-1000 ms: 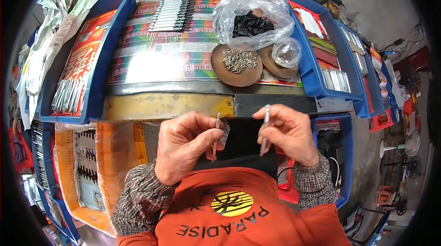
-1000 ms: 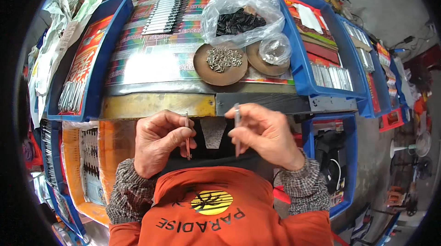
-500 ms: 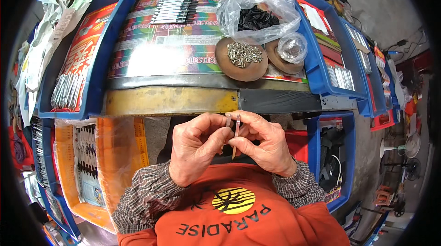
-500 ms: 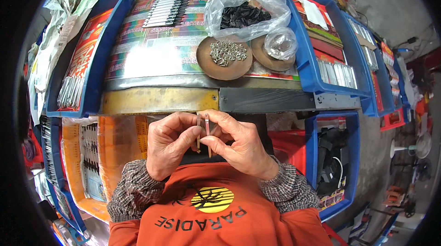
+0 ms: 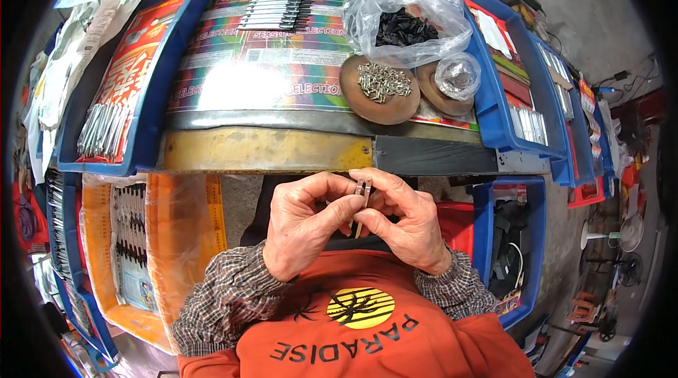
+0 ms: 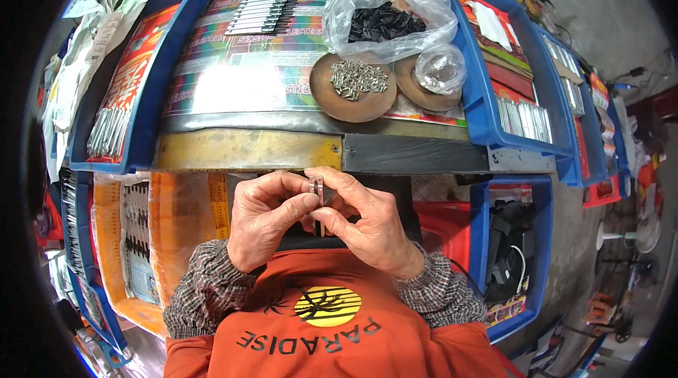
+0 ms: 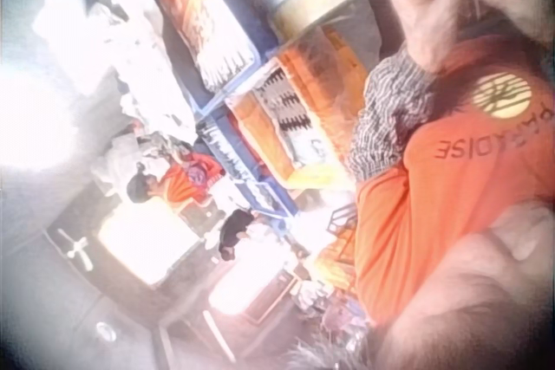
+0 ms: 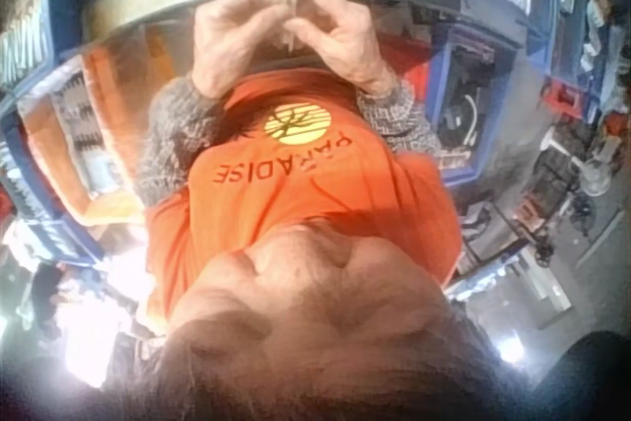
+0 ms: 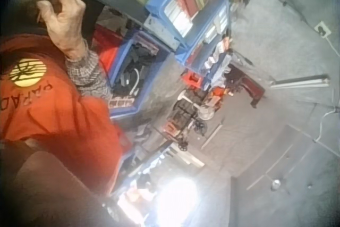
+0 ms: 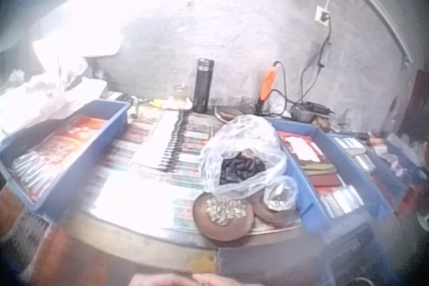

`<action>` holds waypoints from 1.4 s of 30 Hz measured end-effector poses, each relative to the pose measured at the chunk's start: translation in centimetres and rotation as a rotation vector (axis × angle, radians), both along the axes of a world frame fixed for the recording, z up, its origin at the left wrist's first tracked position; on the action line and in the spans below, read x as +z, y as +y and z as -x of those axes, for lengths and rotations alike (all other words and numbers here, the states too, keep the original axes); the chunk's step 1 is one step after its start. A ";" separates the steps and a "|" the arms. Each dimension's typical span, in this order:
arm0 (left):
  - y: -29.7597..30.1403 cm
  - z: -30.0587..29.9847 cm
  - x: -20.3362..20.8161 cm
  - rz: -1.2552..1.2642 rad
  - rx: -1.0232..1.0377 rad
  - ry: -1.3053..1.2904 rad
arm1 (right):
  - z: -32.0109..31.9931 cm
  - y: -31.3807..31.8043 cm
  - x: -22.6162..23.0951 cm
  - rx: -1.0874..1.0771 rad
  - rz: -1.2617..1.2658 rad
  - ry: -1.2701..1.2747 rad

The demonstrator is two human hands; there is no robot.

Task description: The person assembles small metal pen clips onto pen barrels by hand, taking the components from trays and dishes at a workstation.

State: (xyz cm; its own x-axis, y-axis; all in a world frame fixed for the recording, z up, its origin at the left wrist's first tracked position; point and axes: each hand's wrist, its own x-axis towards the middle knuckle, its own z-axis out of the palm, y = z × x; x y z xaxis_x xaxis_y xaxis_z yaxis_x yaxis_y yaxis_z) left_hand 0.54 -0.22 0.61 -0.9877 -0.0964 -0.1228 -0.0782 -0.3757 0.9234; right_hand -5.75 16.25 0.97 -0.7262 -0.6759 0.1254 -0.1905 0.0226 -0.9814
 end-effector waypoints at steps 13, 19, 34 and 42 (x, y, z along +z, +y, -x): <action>0.3 0.2 -0.7 -0.115 -0.014 0.012 | -0.1 0.1 -0.1 -0.020 -0.035 0.001; 0.4 0.3 -1.2 -0.156 -0.003 0.008 | 0.0 0.0 -0.2 -0.015 -0.073 0.025; -1.3 0.2 -0.1 -0.097 -0.369 -0.068 | 2.9 1.4 1.5 0.182 0.006 0.004; -0.2 0.9 0.8 0.492 -0.077 0.269 | 2.4 1.1 0.5 0.058 0.193 -0.089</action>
